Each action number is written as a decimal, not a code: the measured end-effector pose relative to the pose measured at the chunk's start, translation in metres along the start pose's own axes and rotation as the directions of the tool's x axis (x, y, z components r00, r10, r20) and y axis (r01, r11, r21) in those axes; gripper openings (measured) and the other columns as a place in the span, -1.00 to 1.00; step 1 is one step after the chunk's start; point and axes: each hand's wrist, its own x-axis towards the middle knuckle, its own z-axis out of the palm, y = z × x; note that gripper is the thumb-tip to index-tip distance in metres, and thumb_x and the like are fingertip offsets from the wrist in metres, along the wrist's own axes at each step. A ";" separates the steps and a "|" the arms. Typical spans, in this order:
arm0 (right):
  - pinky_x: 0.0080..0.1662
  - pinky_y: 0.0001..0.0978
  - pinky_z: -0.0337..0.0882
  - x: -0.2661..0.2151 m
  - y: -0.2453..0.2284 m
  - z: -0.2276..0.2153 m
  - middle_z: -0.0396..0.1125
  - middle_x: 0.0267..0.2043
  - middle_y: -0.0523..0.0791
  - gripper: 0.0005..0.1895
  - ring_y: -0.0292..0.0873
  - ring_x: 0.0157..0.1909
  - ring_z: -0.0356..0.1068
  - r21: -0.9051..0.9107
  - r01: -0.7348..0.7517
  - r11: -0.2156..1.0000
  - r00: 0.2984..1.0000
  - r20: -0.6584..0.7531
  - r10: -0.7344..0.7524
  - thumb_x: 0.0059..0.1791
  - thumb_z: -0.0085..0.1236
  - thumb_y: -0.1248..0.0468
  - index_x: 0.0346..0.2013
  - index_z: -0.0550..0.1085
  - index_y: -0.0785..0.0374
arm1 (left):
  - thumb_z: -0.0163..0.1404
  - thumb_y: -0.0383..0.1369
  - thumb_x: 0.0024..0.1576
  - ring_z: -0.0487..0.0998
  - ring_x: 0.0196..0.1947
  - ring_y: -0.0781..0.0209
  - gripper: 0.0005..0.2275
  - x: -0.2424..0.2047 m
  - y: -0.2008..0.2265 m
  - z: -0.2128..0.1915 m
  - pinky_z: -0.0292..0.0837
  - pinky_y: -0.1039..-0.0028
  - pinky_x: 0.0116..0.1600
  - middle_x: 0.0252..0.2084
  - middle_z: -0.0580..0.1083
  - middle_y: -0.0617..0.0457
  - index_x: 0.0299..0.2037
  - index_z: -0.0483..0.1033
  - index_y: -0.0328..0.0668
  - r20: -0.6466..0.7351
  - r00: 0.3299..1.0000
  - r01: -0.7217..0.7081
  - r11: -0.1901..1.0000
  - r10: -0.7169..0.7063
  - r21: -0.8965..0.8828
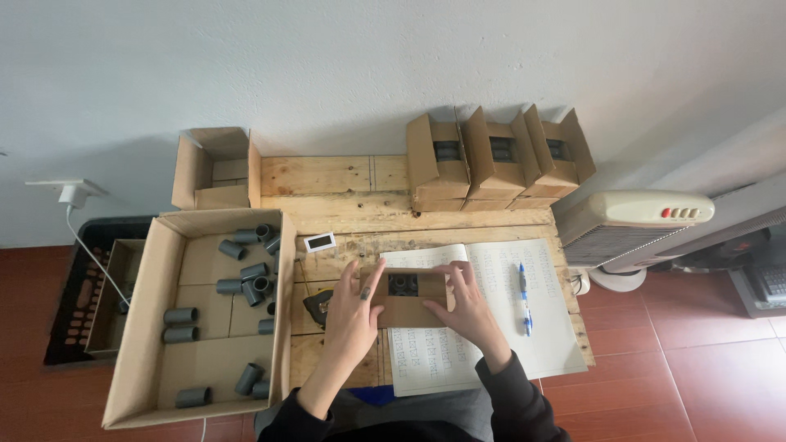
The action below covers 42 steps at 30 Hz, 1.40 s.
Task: The person measures small gray cylindrical parts with a tape measure and records the measurements in a notebook. The person repeatedly picks up parts, measures them, writes down the values, and places the parts into a cardboard box.
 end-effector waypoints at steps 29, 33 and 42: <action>0.04 0.14 0.29 0.083 -0.023 0.109 0.04 0.16 0.17 -0.03 0.20 0.02 0.16 -0.438 -0.354 0.826 0.904 -0.385 0.184 -0.12 0.04 -0.41 0.51 0.07 -0.24 | -0.03 -0.28 0.24 0.40 0.22 -0.09 -0.55 -0.080 -0.006 -0.071 0.54 0.18 0.01 0.40 0.19 -0.17 0.37 0.28 0.00 0.048 0.994 -0.087 0.982 0.096 -0.169; 0.00 0.21 0.34 0.108 -0.046 0.125 -0.06 0.37 0.39 -0.07 0.35 0.13 0.20 -0.573 -0.318 0.755 0.920 -0.378 0.101 0.01 -0.19 -0.32 0.59 -0.17 -0.13 | 0.02 -0.31 0.22 0.51 0.11 -0.09 -0.52 -0.096 -0.023 -0.062 0.55 0.14 -0.05 0.40 0.17 -0.19 0.38 0.26 0.05 0.057 0.991 -0.102 0.960 0.121 -0.262; 0.34 0.28 0.12 0.152 -0.023 0.137 -0.05 0.48 0.28 -0.17 0.34 0.47 -0.01 -0.708 -0.037 0.705 0.959 -0.223 -0.174 0.10 -0.31 -0.29 0.54 0.02 0.10 | -0.03 -0.29 0.25 0.52 0.03 0.15 -0.55 -0.117 -0.042 -0.078 0.58 0.38 -0.14 0.38 0.17 -0.05 0.38 0.28 0.10 0.108 0.988 -0.078 0.964 0.109 -0.252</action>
